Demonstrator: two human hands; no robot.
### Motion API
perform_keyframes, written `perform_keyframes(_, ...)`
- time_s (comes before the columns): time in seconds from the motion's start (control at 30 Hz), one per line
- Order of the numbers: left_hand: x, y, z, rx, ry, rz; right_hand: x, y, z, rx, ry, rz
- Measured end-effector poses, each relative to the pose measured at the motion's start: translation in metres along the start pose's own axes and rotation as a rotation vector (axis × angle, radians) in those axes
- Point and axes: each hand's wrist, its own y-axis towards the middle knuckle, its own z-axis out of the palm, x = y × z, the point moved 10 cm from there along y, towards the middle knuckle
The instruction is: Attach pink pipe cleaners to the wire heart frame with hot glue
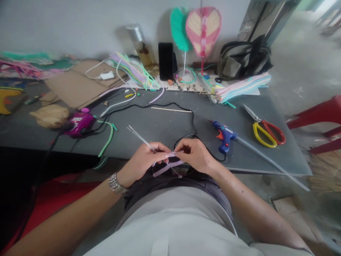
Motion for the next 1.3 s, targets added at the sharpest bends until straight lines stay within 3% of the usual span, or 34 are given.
perform_keyframes(0.3,0.013,0.003,0.003,0.051,-0.112,-0.063,0.003,0.000,-0.001,0.046,0.074,0.043)
perform_keyframes(0.37,0.014,-0.003,-0.008,0.034,-0.133,-0.038,0.002,0.001,-0.005,0.052,0.066,0.055)
perform_keyframes(0.4,0.012,-0.008,-0.021,-0.020,-0.146,0.000,0.001,0.002,-0.008,0.052,0.061,0.059)
perform_keyframes(0.47,-0.004,-0.026,-0.064,-0.269,-0.151,0.153,0.001,0.007,-0.015,0.052,0.044,0.062)
perform_keyframes(0.53,-0.039,-0.064,-0.113,-0.640,-0.039,0.440,0.001,0.013,-0.019,0.067,0.021,0.065)
perform_keyframes(0.6,-0.087,-0.100,-0.126,-0.861,0.252,0.725,0.003,0.020,-0.018,0.113,-0.010,0.076)
perform_keyframes(0.63,-0.106,-0.098,-0.118,-0.816,0.440,0.746,0.005,0.024,-0.015,0.147,-0.028,0.084)
perform_keyframes(0.7,-0.125,-0.065,-0.084,-0.492,0.714,0.661,0.010,0.031,-0.007,0.223,-0.068,0.097)
perform_keyframes(0.8,-0.113,-0.009,-0.035,0.000,0.820,0.410,0.020,0.040,0.005,0.287,-0.124,0.072)
perform_keyframes(0.87,-0.096,0.018,-0.015,0.171,0.790,0.275,0.026,0.044,0.008,0.292,-0.147,0.040)
perform_keyframes(1.0,-0.063,0.044,-0.001,0.273,0.715,0.124,0.025,0.047,0.006,0.277,-0.218,0.015)
perform_keyframes(1.17,-0.032,0.047,0.002,0.322,0.476,-0.023,0.018,0.049,-0.002,0.235,-0.249,0.020)
perform_keyframes(1.3,-0.020,0.050,0.002,0.303,0.297,-0.123,0.018,0.047,-0.013,0.147,-0.234,-0.002)
